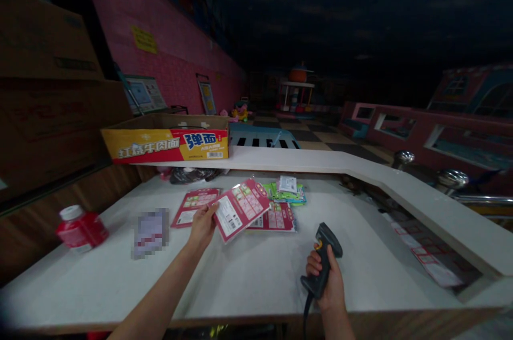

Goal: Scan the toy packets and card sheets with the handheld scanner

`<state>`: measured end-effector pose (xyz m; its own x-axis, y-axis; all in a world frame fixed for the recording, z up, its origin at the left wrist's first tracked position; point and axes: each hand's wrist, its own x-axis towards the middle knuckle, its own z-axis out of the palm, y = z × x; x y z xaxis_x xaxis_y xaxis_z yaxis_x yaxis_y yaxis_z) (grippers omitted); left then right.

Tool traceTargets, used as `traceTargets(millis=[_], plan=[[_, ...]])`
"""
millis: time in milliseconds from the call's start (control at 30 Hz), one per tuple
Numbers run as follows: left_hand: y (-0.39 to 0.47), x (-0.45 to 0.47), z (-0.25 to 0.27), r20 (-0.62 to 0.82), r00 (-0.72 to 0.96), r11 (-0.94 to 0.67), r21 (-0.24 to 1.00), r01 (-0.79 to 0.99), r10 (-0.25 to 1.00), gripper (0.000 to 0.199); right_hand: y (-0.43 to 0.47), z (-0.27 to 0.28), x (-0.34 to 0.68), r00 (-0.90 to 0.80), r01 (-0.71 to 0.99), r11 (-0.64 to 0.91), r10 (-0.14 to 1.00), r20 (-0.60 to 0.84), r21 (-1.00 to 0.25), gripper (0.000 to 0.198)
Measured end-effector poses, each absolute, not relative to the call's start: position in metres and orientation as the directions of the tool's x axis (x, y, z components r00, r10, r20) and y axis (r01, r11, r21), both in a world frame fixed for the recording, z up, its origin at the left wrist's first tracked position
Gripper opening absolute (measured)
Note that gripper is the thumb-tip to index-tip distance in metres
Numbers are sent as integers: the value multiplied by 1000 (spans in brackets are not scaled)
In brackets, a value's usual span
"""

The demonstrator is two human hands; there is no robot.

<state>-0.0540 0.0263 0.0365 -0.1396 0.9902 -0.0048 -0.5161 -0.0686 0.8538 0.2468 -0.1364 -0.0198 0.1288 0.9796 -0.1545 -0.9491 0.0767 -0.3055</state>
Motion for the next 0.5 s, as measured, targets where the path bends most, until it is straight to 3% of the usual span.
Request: traceTargets(millis=[67, 200, 367, 433, 500], plan=[[36, -38, 32, -38, -111, -15, 895, -445, 993, 36, -137, -20, 247, 139, -944, 90, 981, -133, -318, 30], [53, -11, 21, -64, -152, 47, 993, -107, 986, 32, -137, -19, 247, 143, -956, 98, 978, -149, -276, 30], [61, -2, 17, -21, -206, 44, 994, 105, 978, 23, -136, -19, 247, 122, -973, 84, 978, -168, -214, 28], [54, -7, 16, 138, -172, -88, 958, 272, 975, 29, -135, -20, 248, 111, -977, 77, 980, -163, -199, 26], [41, -12, 15, 385, 21, -342, 794, 502, 923, 41, -135, -21, 249, 101, -979, 69, 981, -165, -190, 24]])
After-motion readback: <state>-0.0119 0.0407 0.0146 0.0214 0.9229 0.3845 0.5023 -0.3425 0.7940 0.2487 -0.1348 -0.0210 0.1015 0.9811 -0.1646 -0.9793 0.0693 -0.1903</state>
